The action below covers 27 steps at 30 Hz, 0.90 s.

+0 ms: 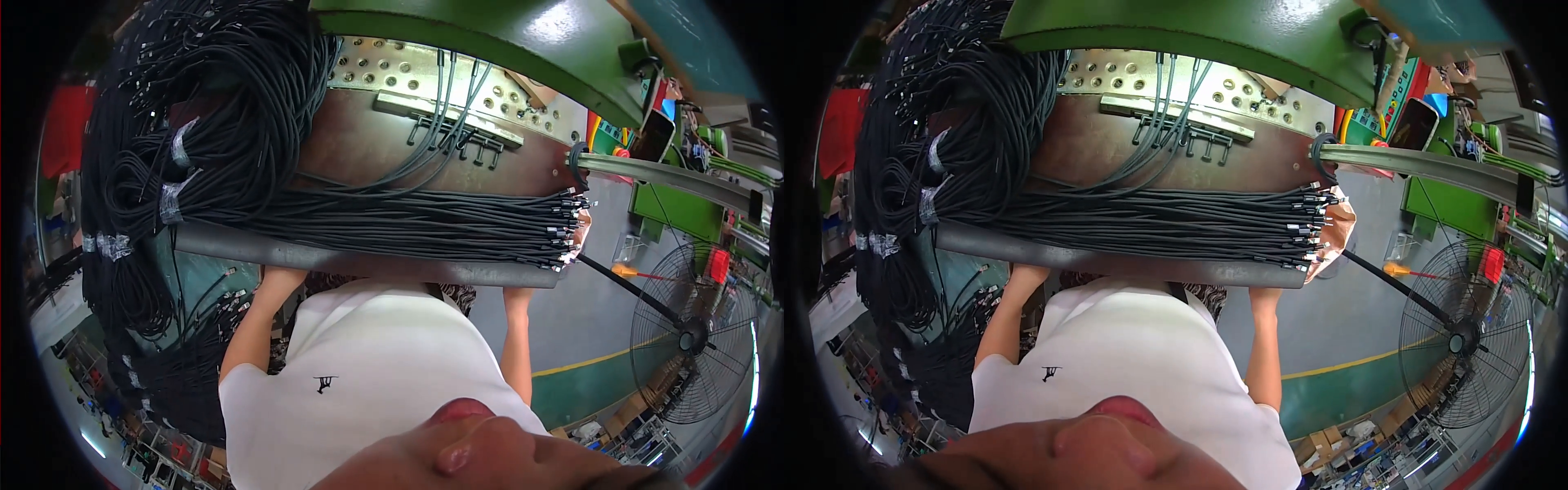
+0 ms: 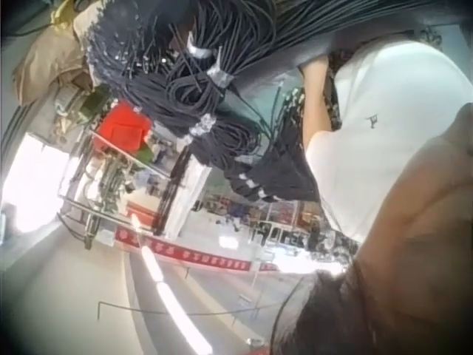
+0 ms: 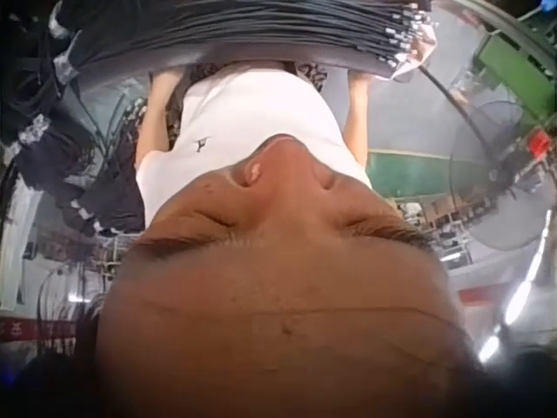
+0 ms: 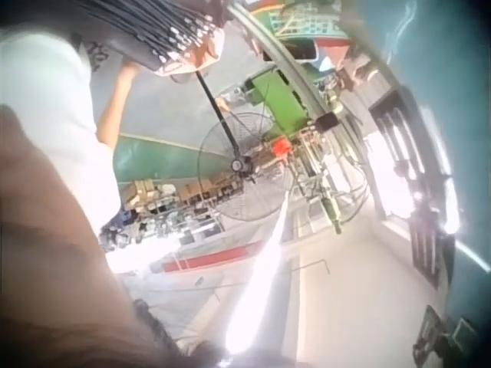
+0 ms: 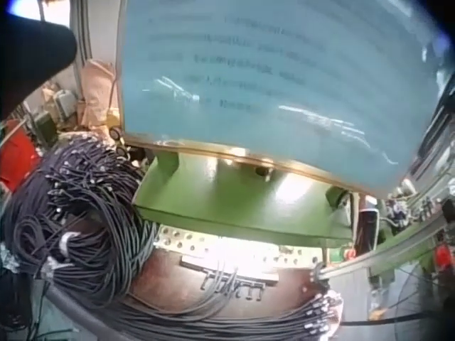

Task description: Plugging individual black cables from a bundle into a connector block on a workbench.

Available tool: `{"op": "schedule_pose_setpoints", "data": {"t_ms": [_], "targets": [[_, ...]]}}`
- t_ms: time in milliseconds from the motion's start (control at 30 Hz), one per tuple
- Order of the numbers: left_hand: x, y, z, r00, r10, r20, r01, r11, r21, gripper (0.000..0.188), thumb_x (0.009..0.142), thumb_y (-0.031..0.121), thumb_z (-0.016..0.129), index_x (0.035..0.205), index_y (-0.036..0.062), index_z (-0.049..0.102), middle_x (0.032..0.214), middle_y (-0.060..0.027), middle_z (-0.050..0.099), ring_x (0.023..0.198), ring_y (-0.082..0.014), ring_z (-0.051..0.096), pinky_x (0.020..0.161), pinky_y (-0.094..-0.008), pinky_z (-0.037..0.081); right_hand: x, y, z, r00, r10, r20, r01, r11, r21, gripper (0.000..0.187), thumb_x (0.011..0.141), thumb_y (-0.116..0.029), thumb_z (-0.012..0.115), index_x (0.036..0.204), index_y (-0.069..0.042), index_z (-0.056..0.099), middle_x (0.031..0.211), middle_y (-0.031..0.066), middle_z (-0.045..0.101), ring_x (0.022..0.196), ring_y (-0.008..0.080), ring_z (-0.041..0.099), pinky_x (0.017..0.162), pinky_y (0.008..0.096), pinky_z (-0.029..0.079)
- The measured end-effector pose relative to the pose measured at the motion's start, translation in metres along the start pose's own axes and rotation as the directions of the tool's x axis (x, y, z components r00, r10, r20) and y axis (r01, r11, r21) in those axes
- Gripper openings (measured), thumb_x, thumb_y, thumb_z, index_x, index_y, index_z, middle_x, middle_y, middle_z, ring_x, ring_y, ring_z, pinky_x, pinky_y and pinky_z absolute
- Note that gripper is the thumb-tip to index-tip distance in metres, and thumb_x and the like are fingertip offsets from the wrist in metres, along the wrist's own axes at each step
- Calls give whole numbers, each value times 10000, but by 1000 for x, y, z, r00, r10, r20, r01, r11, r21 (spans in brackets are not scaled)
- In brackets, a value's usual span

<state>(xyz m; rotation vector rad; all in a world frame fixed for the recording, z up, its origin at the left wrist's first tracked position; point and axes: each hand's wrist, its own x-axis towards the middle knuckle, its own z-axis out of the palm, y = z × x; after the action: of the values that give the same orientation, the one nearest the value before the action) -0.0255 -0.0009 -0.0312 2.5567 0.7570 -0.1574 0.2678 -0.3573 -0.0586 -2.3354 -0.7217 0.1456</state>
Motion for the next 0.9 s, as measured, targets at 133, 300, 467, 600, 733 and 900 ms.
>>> {"op": "schedule_pose_setpoints", "data": {"t_ms": [133, 300, 467, 600, 733, 900], "targets": [[3, -1, 0, 992, -56, 112, 45, 994, 101, 195, 811, 97, 568, 967, 16, 651, 991, -188, 639, 935, -354, 587, 852, -432, 447, 6, -20, -14, 1000, -2, 12, 3, 994, -113, 210, 830, -75, 602, 1029, -17, 637, 973, 141, 657, 919, 323, 611, 824, 398, 478], [-5, 41, -39, 986, 41, 159, -30, 997, -73, 271, 851, 228, 585, 1010, 18, 646, 981, -182, 646, 890, -360, 604, 818, -438, 464, 29, -89, -68, 955, 99, 281, 69, 845, -531, 140, 817, -88, 644, 951, -67, 677, 839, 127, 667, 804, 315, 642, 756, 375, 502], [44, 117, -125, 651, 586, 482, -5, 638, -770, 445, 954, 365, 497, 1239, 29, 556, 1191, -160, 615, 1118, -313, 575, 947, -379, 442, 117, -163, -90, 618, -358, 700, 178, 931, 319, 168, 824, -162, 685, 929, -39, 639, 866, 135, 649, 766, 288, 629, 713, 356, 498], [96, 181, -97, 744, 623, -241, -638, 553, -536, 503, 902, 318, 574, 1268, -14, 485, 1313, -201, 492, 1210, -361, 469, 1016, -416, 387, 206, -182, -19, 775, -631, 26, 588, 706, -395, 524, 724, -300, 756, 1119, -53, 514, 1060, 133, 501, 969, 322, 510, 783, 408, 456], [96, 160, -83, 896, 405, -184, -357, 901, 245, 669, 803, 352, 638, 1303, -45, 436, 1394, -210, 403, 1249, -333, 441, 990, -407, 396, 194, -177, -20, 792, -608, 43, 579, 728, -367, 470, 706, -272, 764, 1070, -77, 539, 1041, 109, 517, 941, 299, 514, 773, 386, 434], [96, 126, -100, 818, 492, -297, -352, 838, 417, 419, 767, 189, 690, 1158, 69, 602, 1177, -77, 573, 930, -236, 585, 763, -318, 475, 187, -147, -42, 881, -464, 96, 470, 881, -56, 174, 763, -102, 698, 894, -40, 603, 846, 87, 571, 820, 286, 543, 729, 380, 438]]}}
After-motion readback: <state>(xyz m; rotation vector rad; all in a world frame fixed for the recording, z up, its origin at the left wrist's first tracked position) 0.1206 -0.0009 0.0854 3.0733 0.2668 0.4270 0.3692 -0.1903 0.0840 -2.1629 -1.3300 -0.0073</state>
